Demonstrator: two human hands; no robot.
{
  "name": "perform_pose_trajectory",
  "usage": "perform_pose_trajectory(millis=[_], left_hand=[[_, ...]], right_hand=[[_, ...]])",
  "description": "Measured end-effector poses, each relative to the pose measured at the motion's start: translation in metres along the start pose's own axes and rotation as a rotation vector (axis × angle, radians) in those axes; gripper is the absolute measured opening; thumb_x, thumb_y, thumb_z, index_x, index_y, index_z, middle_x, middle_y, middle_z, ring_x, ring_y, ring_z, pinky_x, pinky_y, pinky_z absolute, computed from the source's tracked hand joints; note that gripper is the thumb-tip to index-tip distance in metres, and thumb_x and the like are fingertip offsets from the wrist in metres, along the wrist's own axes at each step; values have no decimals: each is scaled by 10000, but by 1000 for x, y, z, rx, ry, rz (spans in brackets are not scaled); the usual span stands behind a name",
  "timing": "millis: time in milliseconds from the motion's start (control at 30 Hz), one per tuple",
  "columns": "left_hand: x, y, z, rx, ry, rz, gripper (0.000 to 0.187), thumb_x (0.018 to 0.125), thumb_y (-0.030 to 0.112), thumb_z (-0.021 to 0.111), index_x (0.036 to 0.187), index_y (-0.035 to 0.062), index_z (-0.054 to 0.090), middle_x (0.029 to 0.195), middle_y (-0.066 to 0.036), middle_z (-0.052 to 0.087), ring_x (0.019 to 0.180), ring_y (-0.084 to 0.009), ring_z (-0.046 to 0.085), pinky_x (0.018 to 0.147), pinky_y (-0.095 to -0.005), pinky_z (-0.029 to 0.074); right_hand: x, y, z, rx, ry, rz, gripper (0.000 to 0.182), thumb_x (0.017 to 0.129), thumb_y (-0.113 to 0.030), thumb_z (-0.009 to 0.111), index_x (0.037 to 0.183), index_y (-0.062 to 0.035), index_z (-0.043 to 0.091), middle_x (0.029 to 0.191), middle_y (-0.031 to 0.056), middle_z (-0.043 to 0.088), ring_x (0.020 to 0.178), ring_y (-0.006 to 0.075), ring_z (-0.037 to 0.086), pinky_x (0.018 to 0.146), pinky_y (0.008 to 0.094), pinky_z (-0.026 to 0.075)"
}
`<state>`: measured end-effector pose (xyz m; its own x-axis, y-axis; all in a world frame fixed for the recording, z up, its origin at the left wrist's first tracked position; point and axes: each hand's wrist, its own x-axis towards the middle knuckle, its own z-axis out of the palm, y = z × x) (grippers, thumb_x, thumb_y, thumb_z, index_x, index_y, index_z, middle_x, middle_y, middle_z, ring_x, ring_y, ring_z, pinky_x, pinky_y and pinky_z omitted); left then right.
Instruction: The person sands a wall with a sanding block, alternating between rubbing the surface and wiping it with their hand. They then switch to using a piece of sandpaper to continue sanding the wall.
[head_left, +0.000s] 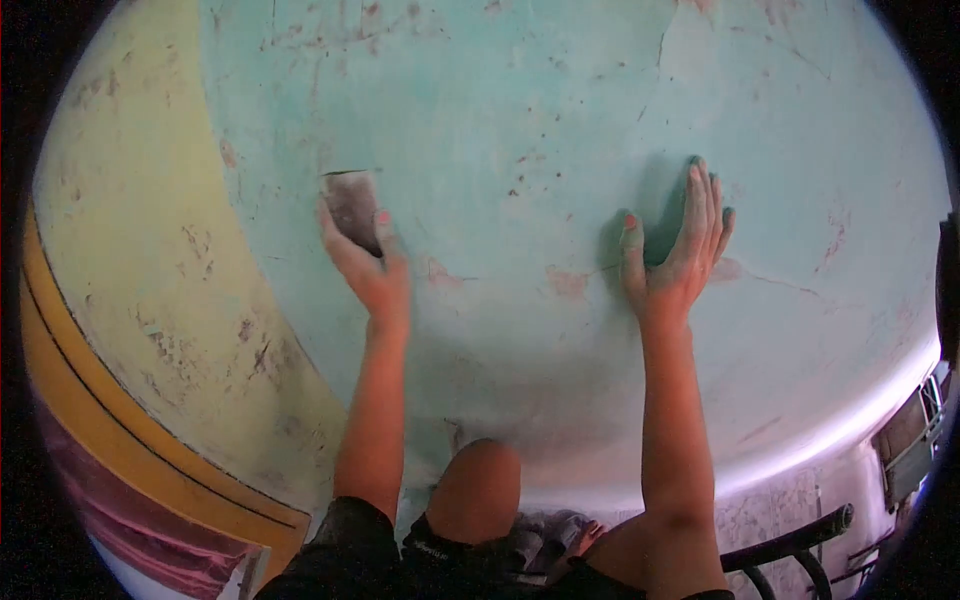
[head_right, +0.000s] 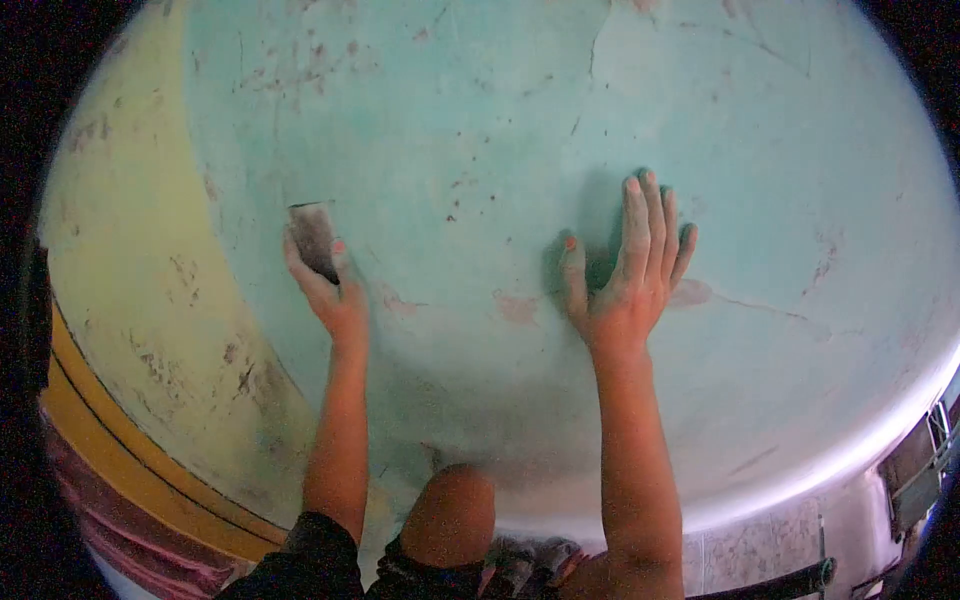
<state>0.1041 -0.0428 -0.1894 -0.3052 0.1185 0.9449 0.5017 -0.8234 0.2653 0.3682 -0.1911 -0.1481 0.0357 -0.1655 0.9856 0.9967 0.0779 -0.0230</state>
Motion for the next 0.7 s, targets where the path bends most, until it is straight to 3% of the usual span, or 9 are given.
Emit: perform_pose_trajectory(millis=[67,100,200,333,400,533,600,700], left_hand=[[-6,-8,-15,78,50,-99,714,1007,334,564,1505,-64,244,1531,-255,327,1419,-365,348,1165,-455,289],[-12,-15,-17,64,39,37,705,1013,345,555,1504,-62,254,1531,-255,326,1417,-364,351,1162,-454,292],[-2,-17,-17,248,-6,199,699,1016,350,548,1500,-65,262,1529,-250,330,1410,-362,359,1153,-450,301],[56,4,-1,47,-20,130,710,992,390,593,1479,-43,309,1441,-242,433,1351,-361,429,1121,-425,339],[62,18,6,-48,28,116,683,953,327,650,1437,-63,367,1422,-257,449,1338,-402,423,1125,-453,320],[23,11,12,-34,34,326,696,947,332,657,1434,-69,364,1423,-251,451,1342,-398,418,1124,-470,319],[41,12,17,-8,68,292,699,949,350,651,1432,-67,368,1419,-252,455,1327,-397,428,1114,-475,325],[82,25,23,44,52,243,676,983,352,620,1454,-42,337,1412,-211,468,1296,-333,483,1121,-409,339]], right_hand=[[-1,1,-1,3,2,-1,721,827,-262,698,1477,-115,424,1498,125,486,1411,335,411,1194,537,170],[1,0,1,-3,19,-17,717,825,-267,701,1472,-115,433,1494,123,491,1409,331,415,1192,535,175],[0,-2,2,-38,25,-6,693,826,-282,703,1453,-109,464,1483,118,504,1403,327,424,1180,534,197],[0,1,4,-12,20,-40,671,823,-292,699,1438,-121,490,1472,114,515,1389,330,437,1167,544,213],[3,-1,3,-39,44,-97,665,842,-243,725,1428,-60,469,1437,113,548,1374,325,456,1164,523,234],[4,-1,3,-67,49,-89,647,845,-242,717,1418,-59,479,1423,116,558,1365,328,465,1158,529,243],[9,-2,4,-77,54,-99,640,845,-239,712,1415,-60,484,1420,124,560,1367,328,462,1160,528,238],[3,-1,1,-46,17,-86,631,847,-233,706,1413,-60,486,1418,128,561,1368,337,458,1166,527,228]])
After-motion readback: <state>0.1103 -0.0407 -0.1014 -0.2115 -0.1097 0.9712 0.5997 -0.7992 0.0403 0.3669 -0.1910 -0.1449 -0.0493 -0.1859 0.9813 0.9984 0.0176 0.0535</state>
